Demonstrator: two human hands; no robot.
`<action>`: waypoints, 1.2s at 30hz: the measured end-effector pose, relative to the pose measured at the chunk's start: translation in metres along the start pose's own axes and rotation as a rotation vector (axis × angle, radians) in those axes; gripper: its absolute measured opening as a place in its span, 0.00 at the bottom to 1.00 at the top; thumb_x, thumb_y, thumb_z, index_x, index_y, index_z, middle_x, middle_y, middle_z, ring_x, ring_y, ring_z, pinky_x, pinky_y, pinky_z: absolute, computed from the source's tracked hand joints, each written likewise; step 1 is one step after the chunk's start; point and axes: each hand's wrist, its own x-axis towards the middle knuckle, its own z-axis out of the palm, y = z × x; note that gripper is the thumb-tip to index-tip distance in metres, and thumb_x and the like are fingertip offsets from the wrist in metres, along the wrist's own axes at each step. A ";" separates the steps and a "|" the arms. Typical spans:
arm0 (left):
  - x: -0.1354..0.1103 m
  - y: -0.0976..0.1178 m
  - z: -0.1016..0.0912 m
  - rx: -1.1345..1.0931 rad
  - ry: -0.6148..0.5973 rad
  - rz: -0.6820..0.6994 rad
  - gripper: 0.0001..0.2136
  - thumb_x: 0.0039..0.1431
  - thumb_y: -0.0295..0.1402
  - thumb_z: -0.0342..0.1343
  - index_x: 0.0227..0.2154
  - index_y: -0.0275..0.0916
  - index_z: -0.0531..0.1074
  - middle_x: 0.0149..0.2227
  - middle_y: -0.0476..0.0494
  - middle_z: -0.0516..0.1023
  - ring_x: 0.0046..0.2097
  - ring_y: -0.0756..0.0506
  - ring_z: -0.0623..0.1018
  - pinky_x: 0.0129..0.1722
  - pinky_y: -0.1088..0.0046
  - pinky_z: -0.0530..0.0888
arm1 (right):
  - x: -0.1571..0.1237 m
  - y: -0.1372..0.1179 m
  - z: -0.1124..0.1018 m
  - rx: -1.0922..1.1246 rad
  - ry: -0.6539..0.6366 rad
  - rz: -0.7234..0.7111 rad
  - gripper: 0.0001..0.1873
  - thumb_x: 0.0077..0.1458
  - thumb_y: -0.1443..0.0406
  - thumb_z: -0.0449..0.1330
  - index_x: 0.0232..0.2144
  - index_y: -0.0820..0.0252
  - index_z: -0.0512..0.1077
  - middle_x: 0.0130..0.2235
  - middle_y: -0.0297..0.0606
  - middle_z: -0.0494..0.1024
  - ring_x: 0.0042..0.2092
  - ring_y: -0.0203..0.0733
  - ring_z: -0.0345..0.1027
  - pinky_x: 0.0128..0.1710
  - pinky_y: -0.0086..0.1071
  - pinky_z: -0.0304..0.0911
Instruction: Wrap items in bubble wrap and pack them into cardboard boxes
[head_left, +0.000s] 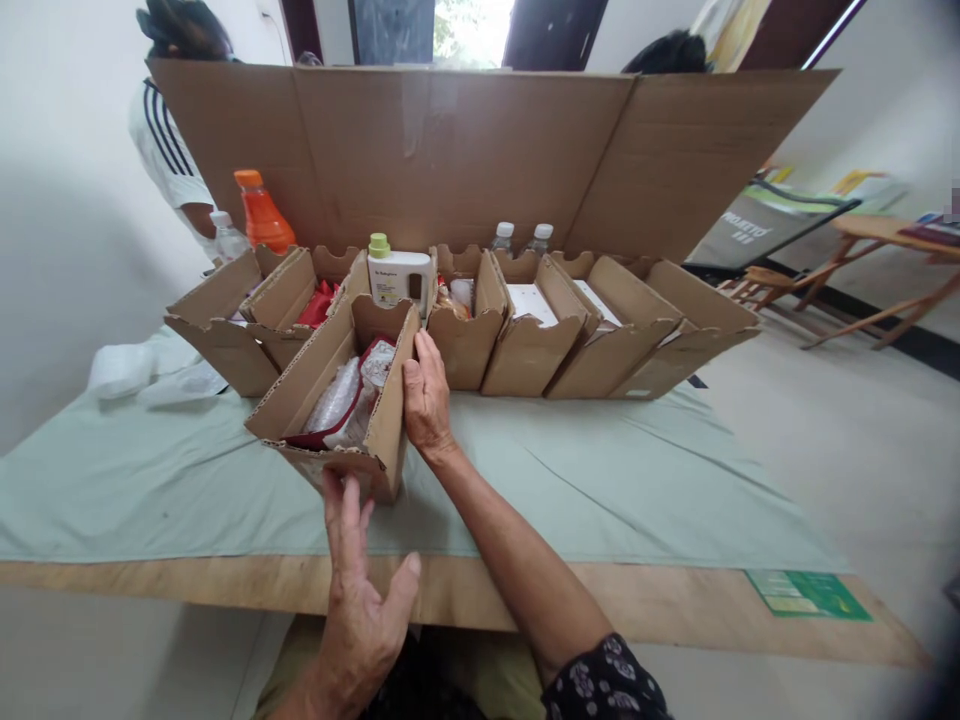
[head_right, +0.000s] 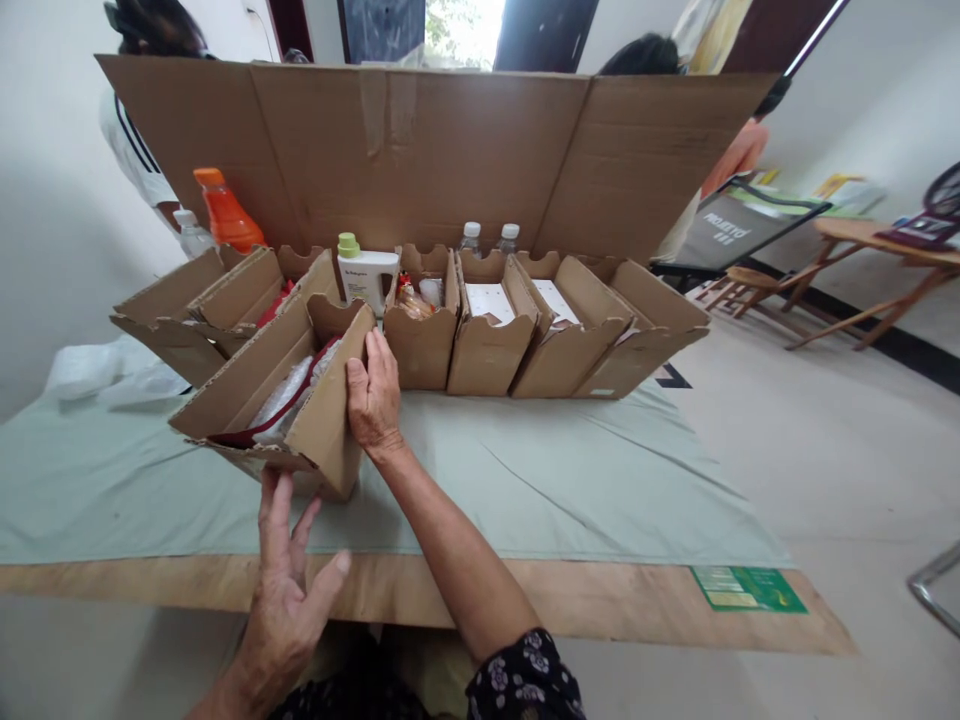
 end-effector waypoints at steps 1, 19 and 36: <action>0.001 0.000 0.001 0.007 -0.012 0.006 0.40 0.65 0.30 0.57 0.74 0.59 0.43 0.78 0.45 0.34 0.77 0.33 0.48 0.71 0.45 0.60 | -0.001 0.003 -0.001 0.023 0.007 0.012 0.38 0.71 0.43 0.40 0.69 0.59 0.61 0.71 0.49 0.63 0.72 0.48 0.54 0.73 0.49 0.47; 0.155 -0.048 0.049 0.047 -0.219 0.041 0.44 0.55 0.30 0.60 0.73 0.40 0.47 0.77 0.31 0.37 0.76 0.28 0.46 0.73 0.42 0.52 | -0.041 0.063 -0.022 0.036 -0.024 0.359 0.25 0.69 0.51 0.46 0.48 0.58 0.77 0.49 0.46 0.82 0.52 0.48 0.74 0.57 0.41 0.66; 0.134 -0.100 0.063 0.434 -0.399 0.197 0.36 0.62 0.39 0.53 0.71 0.30 0.55 0.68 0.22 0.65 0.70 0.28 0.66 0.68 0.40 0.61 | -0.045 0.061 -0.022 -0.066 -0.040 0.436 0.17 0.70 0.59 0.48 0.44 0.56 0.75 0.44 0.41 0.81 0.48 0.43 0.74 0.52 0.35 0.67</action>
